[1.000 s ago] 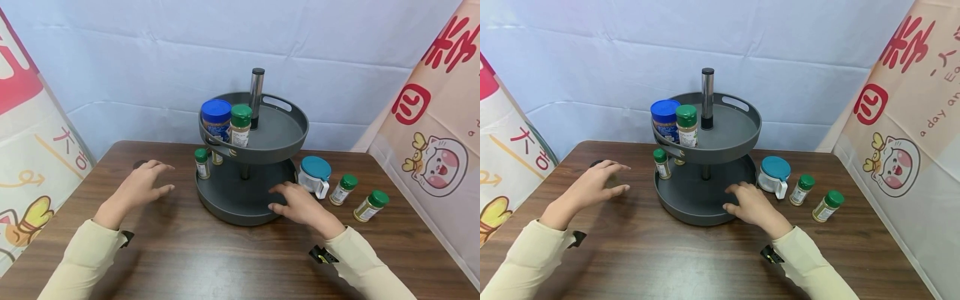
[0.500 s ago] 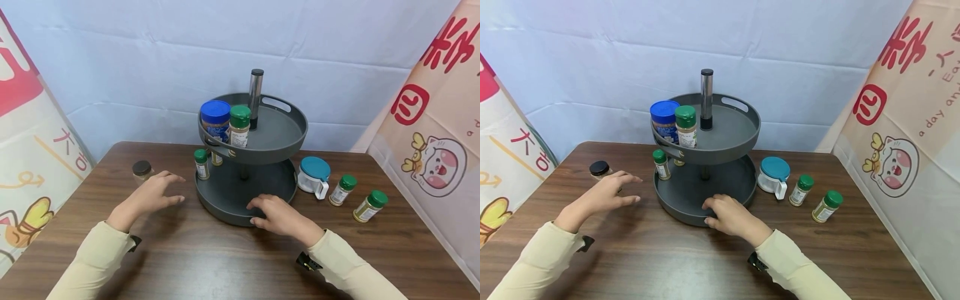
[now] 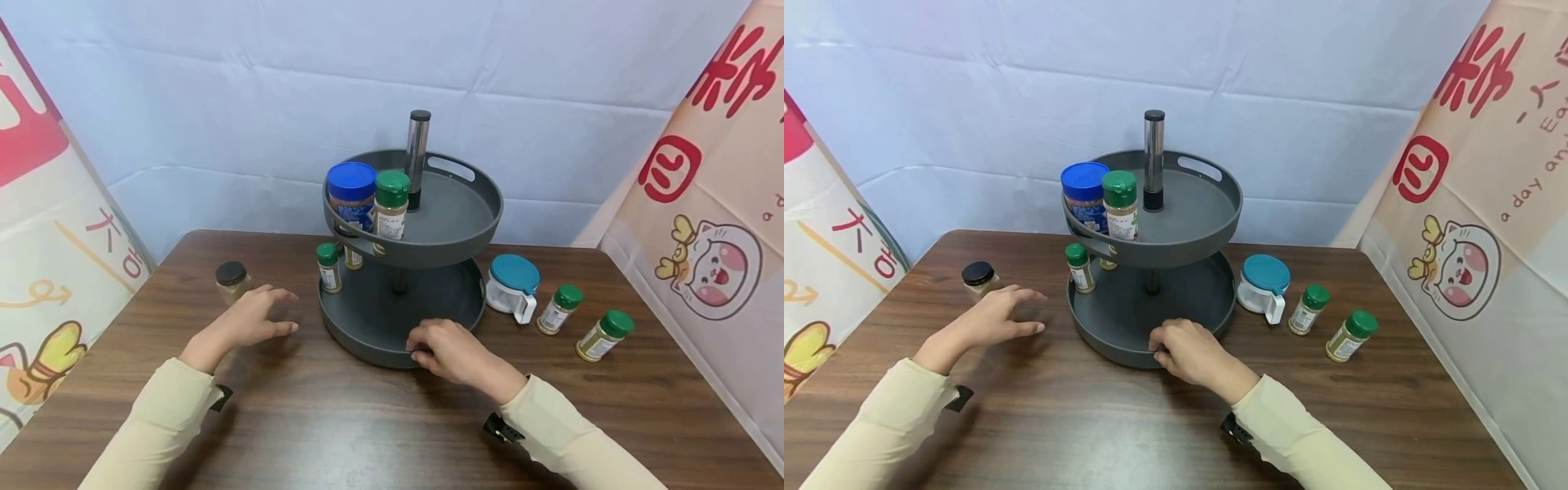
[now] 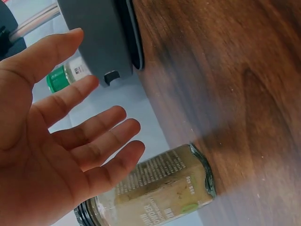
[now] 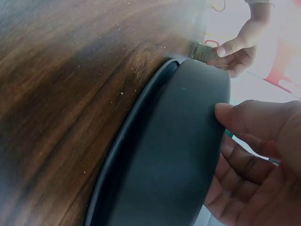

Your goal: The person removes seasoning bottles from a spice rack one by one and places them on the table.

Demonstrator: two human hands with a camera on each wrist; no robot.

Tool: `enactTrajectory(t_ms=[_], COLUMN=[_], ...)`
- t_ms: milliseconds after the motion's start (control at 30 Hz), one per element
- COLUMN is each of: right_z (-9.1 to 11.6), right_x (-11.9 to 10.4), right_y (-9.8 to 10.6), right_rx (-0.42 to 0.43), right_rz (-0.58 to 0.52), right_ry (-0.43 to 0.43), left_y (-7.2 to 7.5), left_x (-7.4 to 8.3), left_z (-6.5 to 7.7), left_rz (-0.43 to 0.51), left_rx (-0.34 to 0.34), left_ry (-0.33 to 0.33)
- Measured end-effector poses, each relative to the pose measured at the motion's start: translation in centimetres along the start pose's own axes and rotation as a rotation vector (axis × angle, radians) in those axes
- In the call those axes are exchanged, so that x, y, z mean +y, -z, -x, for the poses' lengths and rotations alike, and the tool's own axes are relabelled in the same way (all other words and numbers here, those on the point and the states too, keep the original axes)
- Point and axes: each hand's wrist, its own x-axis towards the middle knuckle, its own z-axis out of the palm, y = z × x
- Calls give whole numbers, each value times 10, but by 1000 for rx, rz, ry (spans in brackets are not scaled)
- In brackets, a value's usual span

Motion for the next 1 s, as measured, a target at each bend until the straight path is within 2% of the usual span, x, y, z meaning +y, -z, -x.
enactTrajectory(t_ms=[400, 667, 1000], right_z=[8, 16, 29], right_x=[5, 14, 27], right_y=[4, 10, 16], right_rx=[20, 28, 60], right_rz=[19, 53, 105], right_ry=[-15, -37, -74], left_y=[-7, -10, -14], left_x=[10, 30, 57], left_z=[4, 7, 8], left_rz=[22, -3, -24], left_rx=[-16, -6, -42], left_ry=[-32, -105, -166])
